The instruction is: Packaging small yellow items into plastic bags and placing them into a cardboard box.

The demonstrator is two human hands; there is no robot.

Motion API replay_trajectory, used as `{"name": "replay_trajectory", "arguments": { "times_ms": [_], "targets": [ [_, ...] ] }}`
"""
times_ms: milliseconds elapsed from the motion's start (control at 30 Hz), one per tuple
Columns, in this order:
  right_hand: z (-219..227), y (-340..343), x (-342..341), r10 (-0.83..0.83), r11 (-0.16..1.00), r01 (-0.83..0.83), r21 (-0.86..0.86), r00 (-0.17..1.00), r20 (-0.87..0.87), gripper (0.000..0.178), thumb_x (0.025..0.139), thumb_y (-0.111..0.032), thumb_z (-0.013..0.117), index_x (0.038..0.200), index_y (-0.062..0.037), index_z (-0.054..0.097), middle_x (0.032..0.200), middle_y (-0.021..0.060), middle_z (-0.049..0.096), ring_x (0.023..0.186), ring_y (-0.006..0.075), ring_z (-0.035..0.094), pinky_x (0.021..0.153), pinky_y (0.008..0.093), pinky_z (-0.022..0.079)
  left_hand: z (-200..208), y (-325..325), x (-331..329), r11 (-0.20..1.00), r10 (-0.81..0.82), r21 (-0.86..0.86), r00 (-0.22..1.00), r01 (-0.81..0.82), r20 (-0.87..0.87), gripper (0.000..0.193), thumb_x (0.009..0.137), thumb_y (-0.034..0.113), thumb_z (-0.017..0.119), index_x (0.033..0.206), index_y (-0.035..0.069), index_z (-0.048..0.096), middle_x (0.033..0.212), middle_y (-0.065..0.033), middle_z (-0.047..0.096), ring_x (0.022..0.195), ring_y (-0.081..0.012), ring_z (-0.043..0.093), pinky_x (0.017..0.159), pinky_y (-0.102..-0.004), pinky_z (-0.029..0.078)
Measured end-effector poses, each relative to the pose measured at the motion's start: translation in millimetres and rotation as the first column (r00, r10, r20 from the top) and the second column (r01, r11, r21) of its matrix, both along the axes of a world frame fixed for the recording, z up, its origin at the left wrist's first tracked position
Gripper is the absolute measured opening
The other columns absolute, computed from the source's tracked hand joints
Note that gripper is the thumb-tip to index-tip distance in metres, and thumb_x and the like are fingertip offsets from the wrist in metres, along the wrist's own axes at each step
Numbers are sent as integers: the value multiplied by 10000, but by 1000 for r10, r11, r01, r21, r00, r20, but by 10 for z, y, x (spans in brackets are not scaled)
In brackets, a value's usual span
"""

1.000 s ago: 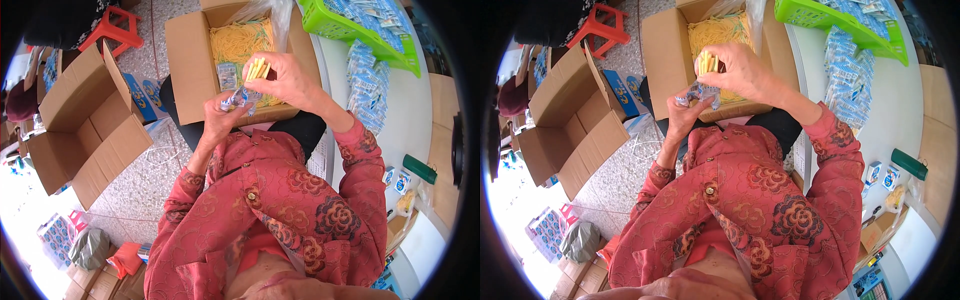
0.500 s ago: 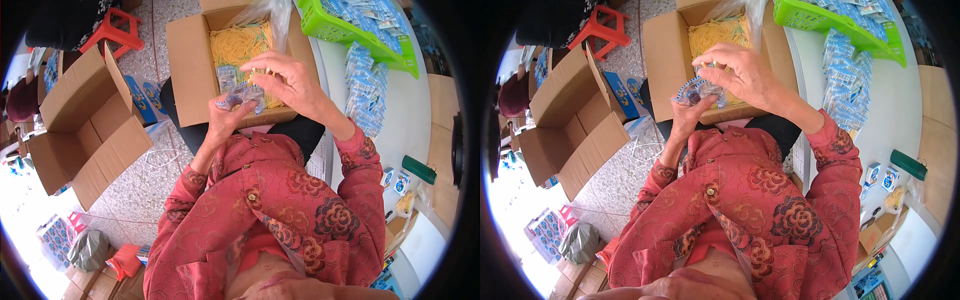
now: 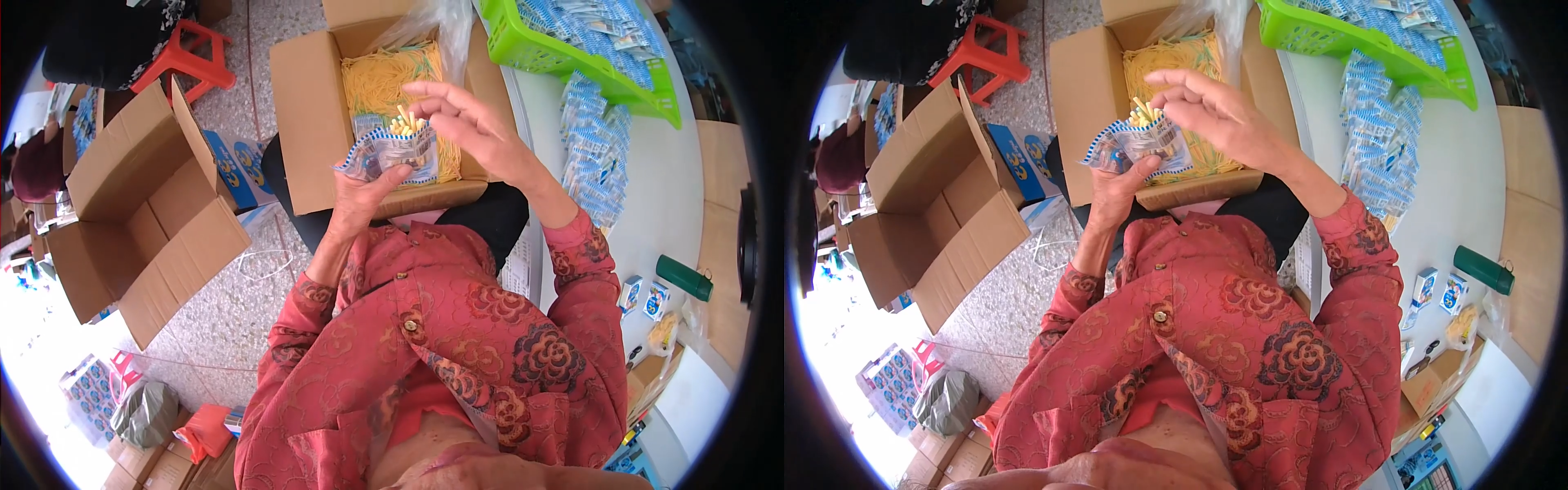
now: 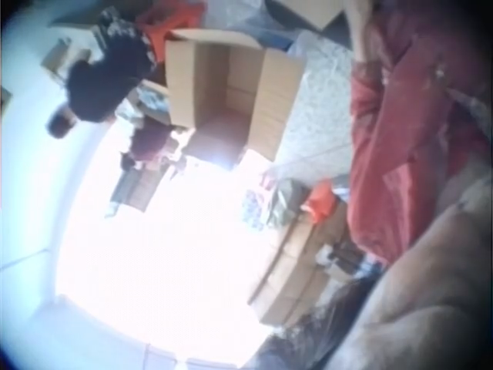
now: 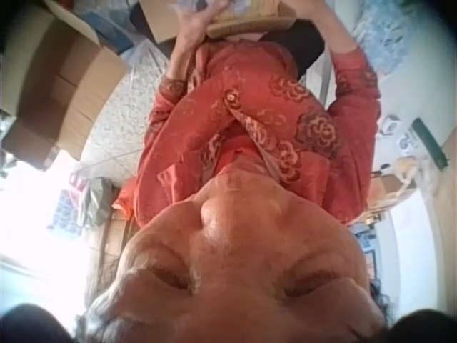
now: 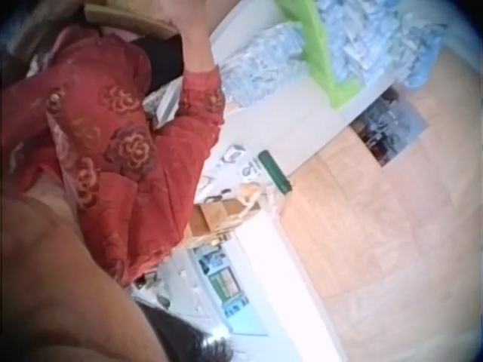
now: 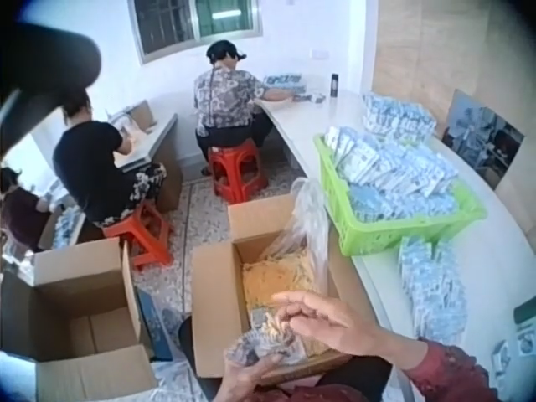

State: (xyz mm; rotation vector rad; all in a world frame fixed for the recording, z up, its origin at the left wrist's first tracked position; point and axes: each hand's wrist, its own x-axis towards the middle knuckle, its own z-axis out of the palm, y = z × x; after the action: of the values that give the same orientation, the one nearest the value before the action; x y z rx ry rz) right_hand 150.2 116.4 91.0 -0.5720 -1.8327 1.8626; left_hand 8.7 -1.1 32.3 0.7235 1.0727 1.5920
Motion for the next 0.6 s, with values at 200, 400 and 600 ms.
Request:
{"name": "replay_trajectory", "arguments": {
  "times_ms": [200, 400, 600],
  "targets": [
    [66, 37, 18, -80, 968, 40, 250, 985, 152, 188, 834, -95, 552, 988, 10, 580, 780, 23, 603, 722, 54, 540, 659, 208, 446, 79, 100, -70, 998, -10, 61, 1000, 12, -25, 320, 735, 0, 661, 1034, -6, 547, 953, -58, 602, 867, -120, 569, 771, -272, 476],
    [183, 150, 46, -169, 969, 142, 203, 978, 125, 159, 852, -121, 540, 949, -5, 587, 754, -7, 594, 667, 26, 528, 568, 184, 441, 32, 191, -52, 993, 118, 4, 992, -119, 36, 265, 818, 107, 594, 1044, -18, 533, 952, -78, 599, 838, -148, 583, 747, -286, 484],
    [507, 716, 282, -402, 911, 406, 73, 913, -67, 149, 853, -118, 530, 955, -19, 571, 823, 30, 607, 691, 70, 576, 565, 217, 512, -20, 120, -138, 990, 3, -139, 997, 7, 75, 205, 880, 115, 490, 968, -65, 535, 872, -131, 606, 783, -208, 618, 694, -326, 524]
  ]
}}
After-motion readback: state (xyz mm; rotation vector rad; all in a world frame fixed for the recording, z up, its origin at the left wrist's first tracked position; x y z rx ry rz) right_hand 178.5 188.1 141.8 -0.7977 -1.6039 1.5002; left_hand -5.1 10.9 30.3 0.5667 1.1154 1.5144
